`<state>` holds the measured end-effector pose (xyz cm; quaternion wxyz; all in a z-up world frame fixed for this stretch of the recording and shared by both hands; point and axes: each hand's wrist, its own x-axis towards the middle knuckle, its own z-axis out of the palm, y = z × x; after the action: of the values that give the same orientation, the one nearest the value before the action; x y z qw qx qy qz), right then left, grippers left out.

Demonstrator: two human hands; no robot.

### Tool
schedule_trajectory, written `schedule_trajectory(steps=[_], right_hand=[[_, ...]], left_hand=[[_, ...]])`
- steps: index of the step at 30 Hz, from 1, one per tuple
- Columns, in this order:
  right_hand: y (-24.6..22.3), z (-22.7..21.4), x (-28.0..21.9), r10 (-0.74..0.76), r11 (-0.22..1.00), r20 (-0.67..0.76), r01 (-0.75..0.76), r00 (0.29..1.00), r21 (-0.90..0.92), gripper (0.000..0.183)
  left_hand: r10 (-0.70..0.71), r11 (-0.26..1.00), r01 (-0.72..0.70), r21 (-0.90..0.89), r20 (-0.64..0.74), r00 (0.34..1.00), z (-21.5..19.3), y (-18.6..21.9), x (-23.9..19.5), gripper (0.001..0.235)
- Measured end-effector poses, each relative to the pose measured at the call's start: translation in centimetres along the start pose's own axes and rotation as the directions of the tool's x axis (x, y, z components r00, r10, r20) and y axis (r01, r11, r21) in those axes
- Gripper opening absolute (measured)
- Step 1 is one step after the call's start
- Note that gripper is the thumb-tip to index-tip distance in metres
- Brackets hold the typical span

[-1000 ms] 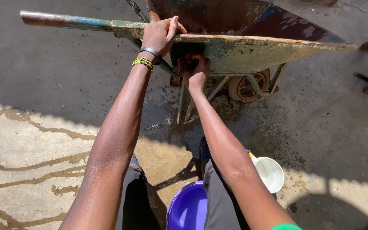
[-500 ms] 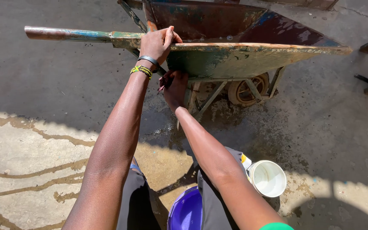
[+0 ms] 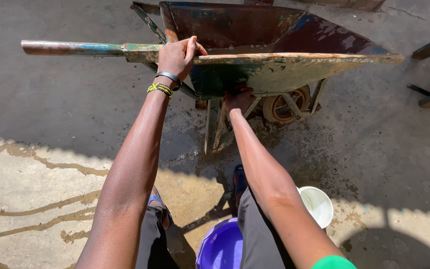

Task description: The person scrubs the inside of a wheelbarrow with a cloth, repeatedly dipping the cloth into a bucket of water. The person wipes the rim and interior surfaces of the wheelbarrow, then rinses the cloth in a white bucket.

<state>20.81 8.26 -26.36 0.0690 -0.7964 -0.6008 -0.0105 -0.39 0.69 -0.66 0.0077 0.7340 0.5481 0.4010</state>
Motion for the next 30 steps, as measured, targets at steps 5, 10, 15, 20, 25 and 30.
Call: schedule_trajectory(steps=[5,10,15,20,25,30], right_hand=[[-6.1,-3.6,-4.9,0.001,-0.09,0.214,-0.213,0.977,0.973,0.011],[-8.2,-5.9,-8.1,-0.486,-0.643,-0.004,-0.355,0.874,0.678,0.028],[-4.1,-13.9,-6.4,0.075,0.485,0.136,-0.155,0.988,0.861,0.027],[-0.1,-15.9,-2.2,0.315,0.151,0.287,-0.346,0.905,0.926,0.046],[-1.7,-15.8,-2.8,0.459,0.075,0.181,-0.241,0.87,0.968,0.072],[-8.0,-16.1,-10.7,0.103,0.346,-0.463,0.404,0.88,0.847,0.064]], left_hand=[[0.028,1.0,-0.028,0.009,0.003,1.0,-0.1,-0.2,0.1,0.062],[0.01,1.0,-0.01,0.013,0.029,1.0,-0.3,-0.3,-0.2,0.062],[0.138,0.989,-0.138,0.056,0.014,0.99,1.0,-3.0,0.1,0.058],[0.113,0.993,-0.113,-0.026,0.023,0.993,0.2,-2.3,0.0,0.06],[0.089,0.995,-0.089,-0.048,-0.001,0.996,-0.6,-0.8,-0.1,0.062],[0.011,1.0,-0.01,-0.011,0.071,0.997,-1.0,0.1,0.1,0.064]])
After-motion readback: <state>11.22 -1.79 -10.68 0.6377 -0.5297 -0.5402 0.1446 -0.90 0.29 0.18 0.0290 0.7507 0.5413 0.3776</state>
